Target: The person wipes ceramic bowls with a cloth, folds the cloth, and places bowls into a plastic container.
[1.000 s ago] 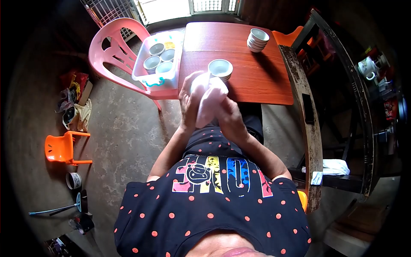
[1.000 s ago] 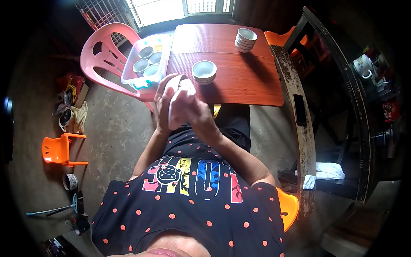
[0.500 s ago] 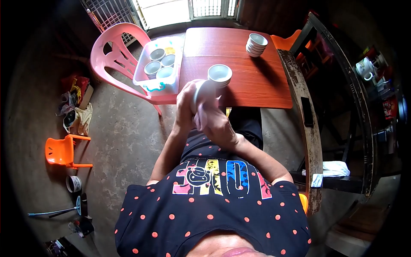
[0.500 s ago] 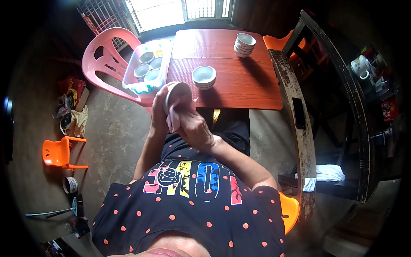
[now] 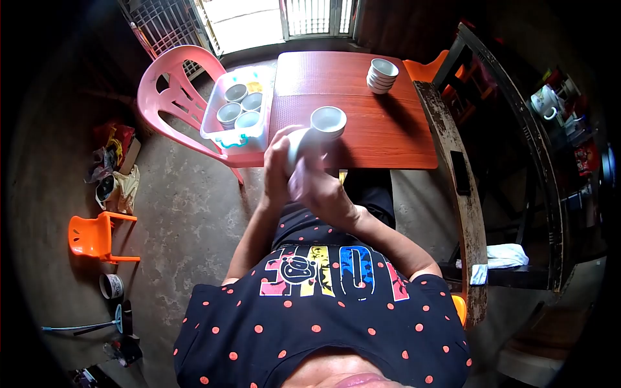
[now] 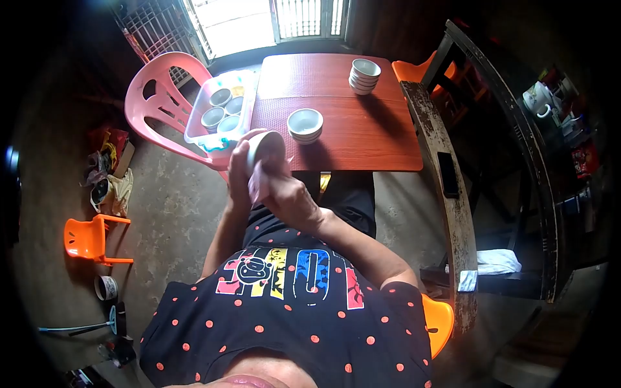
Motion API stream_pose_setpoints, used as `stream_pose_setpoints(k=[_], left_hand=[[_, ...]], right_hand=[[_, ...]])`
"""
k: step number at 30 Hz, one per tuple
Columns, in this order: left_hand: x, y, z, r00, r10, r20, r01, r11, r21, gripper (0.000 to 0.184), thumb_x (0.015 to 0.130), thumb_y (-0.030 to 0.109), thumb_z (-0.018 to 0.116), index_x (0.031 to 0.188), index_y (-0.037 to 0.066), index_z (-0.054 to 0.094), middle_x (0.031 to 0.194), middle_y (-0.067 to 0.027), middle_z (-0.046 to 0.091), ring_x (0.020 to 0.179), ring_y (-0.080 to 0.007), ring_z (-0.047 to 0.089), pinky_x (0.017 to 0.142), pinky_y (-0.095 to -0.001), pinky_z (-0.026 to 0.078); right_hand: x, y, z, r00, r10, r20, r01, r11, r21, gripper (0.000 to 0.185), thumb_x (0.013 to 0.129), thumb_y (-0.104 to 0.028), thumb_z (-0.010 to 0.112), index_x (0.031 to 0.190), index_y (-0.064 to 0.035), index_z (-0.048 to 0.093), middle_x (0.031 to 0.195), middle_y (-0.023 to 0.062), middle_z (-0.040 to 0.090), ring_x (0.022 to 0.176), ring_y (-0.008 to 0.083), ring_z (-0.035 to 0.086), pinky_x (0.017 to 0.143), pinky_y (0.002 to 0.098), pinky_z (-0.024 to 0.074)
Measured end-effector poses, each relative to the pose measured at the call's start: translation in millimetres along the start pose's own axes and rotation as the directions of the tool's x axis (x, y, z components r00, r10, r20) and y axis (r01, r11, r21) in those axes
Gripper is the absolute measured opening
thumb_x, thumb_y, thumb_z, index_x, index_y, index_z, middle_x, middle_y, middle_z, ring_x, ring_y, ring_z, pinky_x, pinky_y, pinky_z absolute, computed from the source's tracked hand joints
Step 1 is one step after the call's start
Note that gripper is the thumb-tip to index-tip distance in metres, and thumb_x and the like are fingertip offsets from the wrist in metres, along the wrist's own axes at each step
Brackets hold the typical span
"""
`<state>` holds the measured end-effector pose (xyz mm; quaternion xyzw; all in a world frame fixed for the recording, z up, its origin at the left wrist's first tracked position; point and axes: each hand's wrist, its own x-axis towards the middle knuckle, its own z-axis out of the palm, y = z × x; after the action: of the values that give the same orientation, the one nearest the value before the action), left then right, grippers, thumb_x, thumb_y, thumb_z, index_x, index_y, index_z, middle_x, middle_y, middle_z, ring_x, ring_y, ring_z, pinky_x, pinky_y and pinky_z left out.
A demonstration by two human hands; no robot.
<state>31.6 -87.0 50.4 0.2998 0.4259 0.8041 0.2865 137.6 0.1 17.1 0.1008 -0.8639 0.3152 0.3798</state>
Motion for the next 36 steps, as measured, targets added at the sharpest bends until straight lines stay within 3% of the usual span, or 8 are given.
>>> stream_pose_setpoints(k=[6,10,13,17,23,27,29,36], left_hand=[[9.6,-23.5,-18.6,0.976,-0.186,-0.11,0.16,0.965,-0.208,0.045,0.092,0.035,0.046,0.117,-0.002,0.053,0.103,-0.0127,0.062,0.091,-0.0213,0.061,0.085,-0.0326,0.05],[-2.8,-16.4,8.6,0.983,0.131,-0.129,-0.106,0.978,0.182,0.052,0.093,0.039,0.033,0.123,0.0,0.05,0.113,-0.0126,0.058,0.106,-0.0216,0.056,0.097,-0.0341,0.041],[6.3,-12.4,-2.4,0.993,-0.115,0.011,0.114,0.958,-0.264,0.055,0.091,0.041,0.04,0.126,0.0,0.047,0.118,-0.0163,0.057,0.105,-0.0239,0.057,0.092,-0.0344,0.047],[15.5,-9.5,-38.8,0.93,-0.346,0.127,0.367,0.843,-0.393,0.06,0.094,0.048,0.041,0.113,-0.006,0.059,0.107,-0.0193,0.065,0.098,-0.0279,0.063,0.087,-0.036,0.051],[17.8,-18.2,-25.9,0.924,-0.371,0.095,0.372,0.81,-0.454,0.046,0.092,0.036,0.047,0.104,-0.005,0.062,0.097,-0.0174,0.067,0.088,-0.026,0.065,0.085,-0.0364,0.051],[22.3,-38.4,-48.1,0.935,-0.34,-0.1,0.284,0.887,-0.365,0.039,0.091,0.033,0.049,0.101,-0.001,0.064,0.096,-0.0133,0.068,0.085,-0.0246,0.064,0.085,-0.035,0.05],[14.9,-23.4,-32.6,0.961,-0.201,0.189,0.275,0.729,-0.626,0.04,0.096,0.027,0.039,0.107,-0.006,0.059,0.102,-0.0182,0.065,0.097,-0.026,0.062,0.091,-0.0387,0.048],[16.1,-24.8,-28.1,0.947,-0.319,0.025,0.306,0.882,-0.358,0.04,0.092,0.034,0.047,0.101,-0.001,0.063,0.095,-0.0145,0.068,0.086,-0.0248,0.064,0.084,-0.036,0.05]], right_hand=[[-2.0,17.8,5.5,0.988,-0.137,0.067,0.15,0.955,-0.255,0.04,0.076,-0.003,0.064,0.115,-0.0004,0.057,0.093,0.02,0.064,0.09,0.0341,0.065,0.078,0.041,0.0526],[13.8,-23.8,-14.0,0.846,0.502,0.18,-0.51,0.664,0.547,0.029,0.08,-0.006,0.063,0.107,0.0014,0.056,0.093,0.0205,0.064,0.086,0.0341,0.066,0.073,0.0397,0.0528],[12.8,-0.5,-18.7,0.998,-0.039,0.042,0.04,0.999,-0.009,0.029,0.08,-0.007,0.065,0.108,-0.0019,0.058,0.099,0.0186,0.065,0.094,0.0296,0.065,0.08,0.038,0.0521],[31.3,11.3,-41.9,0.931,-0.268,0.248,0.363,0.751,-0.552,0.035,0.081,-0.006,0.058,0.116,-0.0065,0.057,0.115,0.0071,0.063,0.114,0.0229,0.058,0.102,0.039,0.0407],[10.3,3.9,-6.3,0.971,-0.032,0.239,0.02,0.999,0.05,0.04,0.074,-0.012,0.064,0.111,-0.0026,0.053,0.093,0.0181,0.06,0.094,0.0333,0.06,0.094,0.0432,0.0431],[21.3,12.4,-12.3,0.938,-0.129,0.322,0.222,0.937,-0.271,0.048,0.076,-0.023,0.067,0.117,-0.0023,0.053,0.11,0.0177,0.059,0.113,0.0326,0.054,0.102,0.0424,0.0376],[23.2,19.7,-16.1,0.937,-0.161,0.309,0.28,0.875,-0.394,0.057,0.08,-0.033,0.064,0.126,-0.0027,0.051,0.12,0.0167,0.058,0.124,0.0301,0.048,0.112,0.0443,0.0274],[19.8,6.6,-17.6,0.947,-0.105,0.304,0.148,0.982,-0.122,0.054,0.084,-0.044,0.06,0.115,-0.0001,0.054,0.103,0.02,0.061,0.105,0.0321,0.059,0.109,0.0444,0.0313]])
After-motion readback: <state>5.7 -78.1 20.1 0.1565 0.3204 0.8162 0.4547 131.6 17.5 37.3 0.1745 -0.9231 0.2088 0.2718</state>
